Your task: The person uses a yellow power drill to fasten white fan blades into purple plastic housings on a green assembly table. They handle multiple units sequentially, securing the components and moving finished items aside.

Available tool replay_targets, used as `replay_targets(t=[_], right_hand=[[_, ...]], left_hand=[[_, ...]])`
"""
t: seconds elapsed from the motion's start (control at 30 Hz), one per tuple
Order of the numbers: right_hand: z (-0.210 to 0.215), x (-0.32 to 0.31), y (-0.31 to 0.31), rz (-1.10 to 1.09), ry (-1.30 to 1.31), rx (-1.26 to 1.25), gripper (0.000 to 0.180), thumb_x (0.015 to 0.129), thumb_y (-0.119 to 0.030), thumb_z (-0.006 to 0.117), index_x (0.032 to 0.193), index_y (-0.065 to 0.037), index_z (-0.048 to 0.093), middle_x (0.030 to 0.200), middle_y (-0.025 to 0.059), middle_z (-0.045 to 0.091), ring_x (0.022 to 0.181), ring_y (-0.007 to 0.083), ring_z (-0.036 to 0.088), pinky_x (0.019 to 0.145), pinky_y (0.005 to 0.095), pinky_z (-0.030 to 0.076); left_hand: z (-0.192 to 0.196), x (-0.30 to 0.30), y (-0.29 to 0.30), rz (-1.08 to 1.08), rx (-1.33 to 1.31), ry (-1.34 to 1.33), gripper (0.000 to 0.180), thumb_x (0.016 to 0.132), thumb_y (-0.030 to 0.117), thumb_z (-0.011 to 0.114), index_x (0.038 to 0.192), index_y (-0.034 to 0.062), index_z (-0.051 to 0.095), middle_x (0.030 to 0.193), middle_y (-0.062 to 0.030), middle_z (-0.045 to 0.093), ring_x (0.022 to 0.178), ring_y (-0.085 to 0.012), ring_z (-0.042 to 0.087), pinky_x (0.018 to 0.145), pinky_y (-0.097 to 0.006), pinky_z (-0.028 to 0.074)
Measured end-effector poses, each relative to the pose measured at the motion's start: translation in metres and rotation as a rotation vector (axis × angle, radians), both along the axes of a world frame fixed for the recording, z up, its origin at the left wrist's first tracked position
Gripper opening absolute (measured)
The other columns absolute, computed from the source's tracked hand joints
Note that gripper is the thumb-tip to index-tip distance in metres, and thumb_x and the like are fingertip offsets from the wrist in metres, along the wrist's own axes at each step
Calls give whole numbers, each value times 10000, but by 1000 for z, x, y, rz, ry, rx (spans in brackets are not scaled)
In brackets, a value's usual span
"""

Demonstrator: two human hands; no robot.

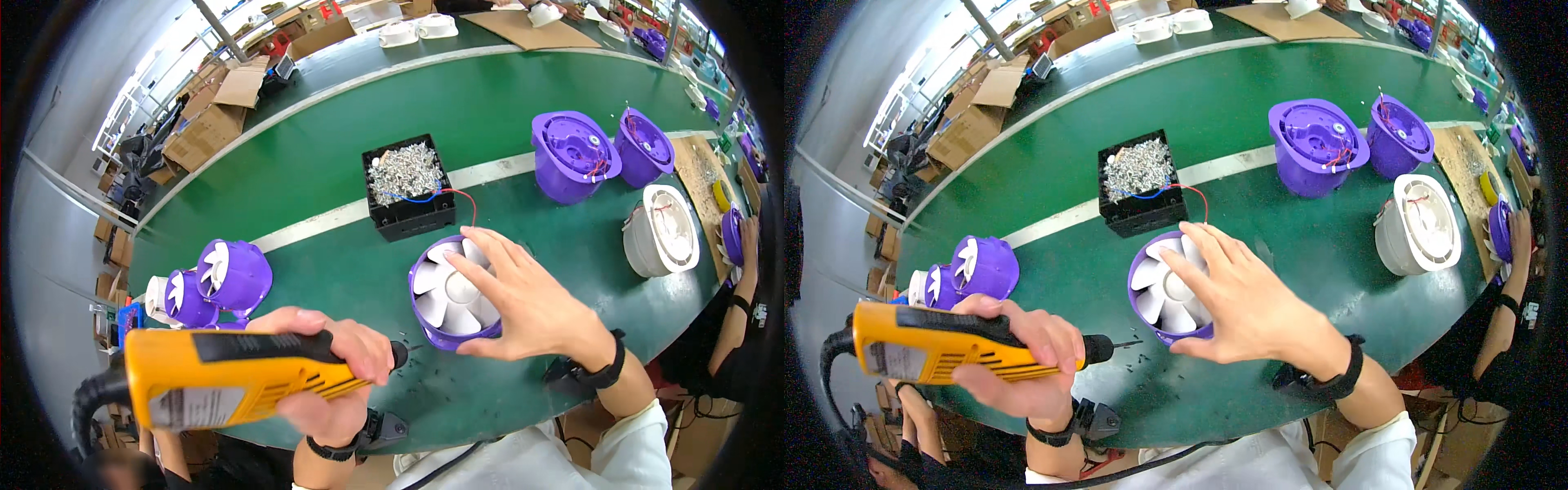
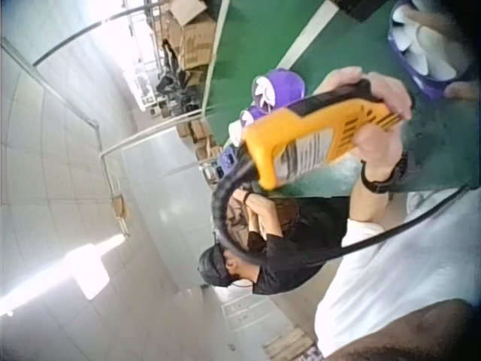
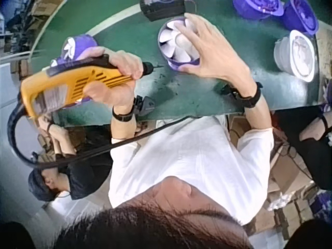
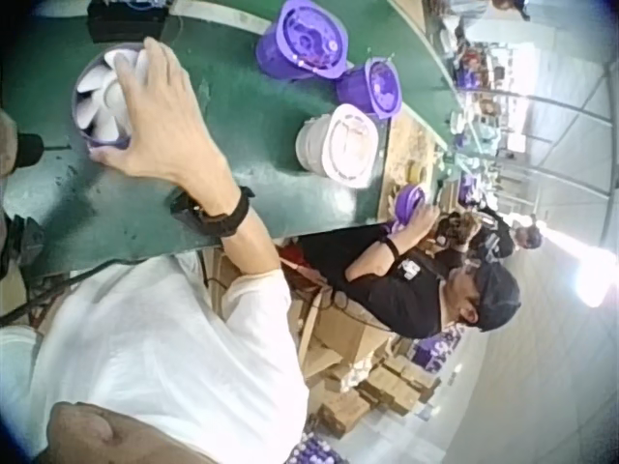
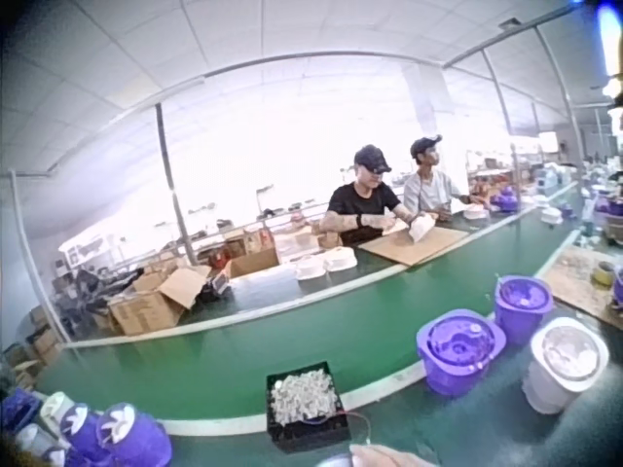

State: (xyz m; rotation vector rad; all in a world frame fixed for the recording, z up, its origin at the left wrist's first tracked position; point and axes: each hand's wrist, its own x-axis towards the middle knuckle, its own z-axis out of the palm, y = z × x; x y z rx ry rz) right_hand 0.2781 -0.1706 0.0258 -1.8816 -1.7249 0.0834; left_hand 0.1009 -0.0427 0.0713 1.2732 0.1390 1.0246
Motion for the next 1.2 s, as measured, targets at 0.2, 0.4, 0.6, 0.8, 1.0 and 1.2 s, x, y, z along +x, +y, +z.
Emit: replay_targets(t=[0.2, 0.4, 0.6, 0.8, 1.0, 1.2], right_hand=[[-6, 5, -2, 20, 25, 11, 875, 624, -275, 752, 1373, -47, 362, 1327, 285, 360, 1195, 453, 408, 1008, 475, 363], [-9, 5, -2, 14, 35, 37, 868, 620, -272, 750, 1365, -47, 365, 1316, 292, 365, 1188, 456, 408, 1005, 475, 362], [-11, 6, -3, 12, 47, 41, 864, 616, -265, 750, 1358, -43, 368, 1318, 295, 358, 1190, 462, 404, 1007, 476, 358], [-12, 6, -4, 13, 52, 42, 864, 605, -263, 755, 1347, -34, 377, 1317, 292, 360, 1200, 458, 392, 1008, 478, 354], [-14, 5, -3, -4, 53, 69, 866, 599, -268, 761, 1340, -33, 381, 1316, 291, 359, 1198, 455, 394, 1003, 480, 358], [-12, -26, -7, -235, 26, 40, 945, 587, -357, 805, 1349, -13, 365, 1320, 286, 355, 1206, 447, 386, 999, 496, 356]], left_hand=[[-10, 18, -9, -27, 147, 7, 717, 816, 721, 465, 1098, 71, 357, 578, -37, 479, 375, -155, 448, 373, -295, 405], [-11, 23, -12, -42, 152, 89, 704, 817, 713, 476, 1088, 73, 363, 583, -44, 489, 382, -157, 452, 387, -296, 407], [-13, 28, -13, -66, 123, 90, 695, 817, 710, 481, 1076, 75, 369, 586, -44, 487, 384, -159, 449, 385, -294, 403], [-15, 32, -11, -127, 51, 99, 671, 779, 662, 574, 1028, 64, 397, 598, -51, 491, 414, -167, 473, 400, -298, 410], [-13, 35, -6, -191, 112, 146, 651, 820, 668, 535, 1052, 78, 387, 596, -40, 469, 403, -158, 457, 374, -287, 394], [-1, 23, -1, 16, 122, 61, 748, 805, 618, 592, 1203, 31, 352, 594, -52, 494, 431, -156, 479, 406, -292, 410]])
